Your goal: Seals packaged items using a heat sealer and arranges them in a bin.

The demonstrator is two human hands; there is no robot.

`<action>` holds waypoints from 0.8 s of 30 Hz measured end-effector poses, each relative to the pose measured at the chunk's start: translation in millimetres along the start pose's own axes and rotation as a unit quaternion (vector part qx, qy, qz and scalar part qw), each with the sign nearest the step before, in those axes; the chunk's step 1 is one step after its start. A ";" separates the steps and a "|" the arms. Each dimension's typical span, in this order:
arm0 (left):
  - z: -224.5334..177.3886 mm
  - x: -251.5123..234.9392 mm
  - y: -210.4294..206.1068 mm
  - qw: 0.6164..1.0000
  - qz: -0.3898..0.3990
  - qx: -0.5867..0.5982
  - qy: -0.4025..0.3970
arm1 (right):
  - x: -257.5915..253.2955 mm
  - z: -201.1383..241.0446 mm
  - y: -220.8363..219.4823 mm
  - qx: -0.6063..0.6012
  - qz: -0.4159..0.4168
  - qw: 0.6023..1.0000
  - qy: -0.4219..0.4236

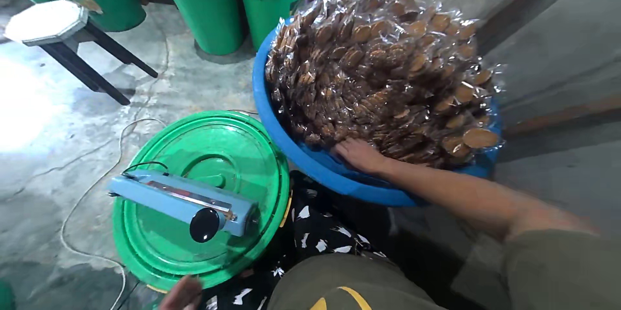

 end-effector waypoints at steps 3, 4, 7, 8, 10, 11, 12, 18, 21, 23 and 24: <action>-56.9 -22.2 -66.5 0.975 0.147 0.142 -0.090 | 16.9 71.8 40.6 -0.094 -0.327 0.933 0.118; -71.6 -28.2 -86.9 0.959 0.184 0.194 -0.094 | 23.7 101.6 40.1 -0.149 -0.369 0.905 0.148; -75.9 -47.6 -127.1 0.944 0.167 0.285 -0.010 | 33.8 184.2 -1.9 -0.387 -0.257 0.868 0.175; -66.8 -51.7 -129.9 0.947 0.127 0.295 0.021 | 33.1 201.6 -19.3 -0.475 -0.164 0.852 0.148; -45.5 -52.9 -124.0 0.957 0.046 0.283 0.046 | 29.4 217.9 -41.2 -0.588 -0.005 0.806 0.060; -36.8 -50.0 -118.0 0.967 0.007 0.248 0.049 | 25.7 219.8 -45.9 -0.617 0.055 0.785 0.004; -30.3 -46.2 -111.5 0.978 -0.013 0.205 0.046 | 20.4 219.6 -50.1 -0.631 0.096 0.768 -0.044; -10.7 -50.6 -79.0 0.970 -0.099 0.201 0.091 | -53.0 233.6 -73.2 -0.474 0.094 0.875 -0.043; 10.2 -70.2 -61.9 0.959 -0.202 0.177 0.091 | -91.6 256.6 -77.6 -0.397 0.043 0.916 0.040; 19.8 -81.2 -54.3 0.948 -0.244 0.175 0.103 | -111.1 268.7 -81.1 -0.298 0.065 0.950 0.068; 20.9 -84.9 -51.2 0.943 -0.252 0.186 0.114 | -121.0 273.2 -80.4 -0.257 0.076 0.961 0.067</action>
Point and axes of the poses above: each hand's wrist, its own x-axis away from the middle knuckle, its own y-axis out of the back of the hand, z = x × y, the point moved 6 cm from there along -x, towards the middle knuckle, and after that the axes turned 14 degrees about -x, right-handed, at the moved point
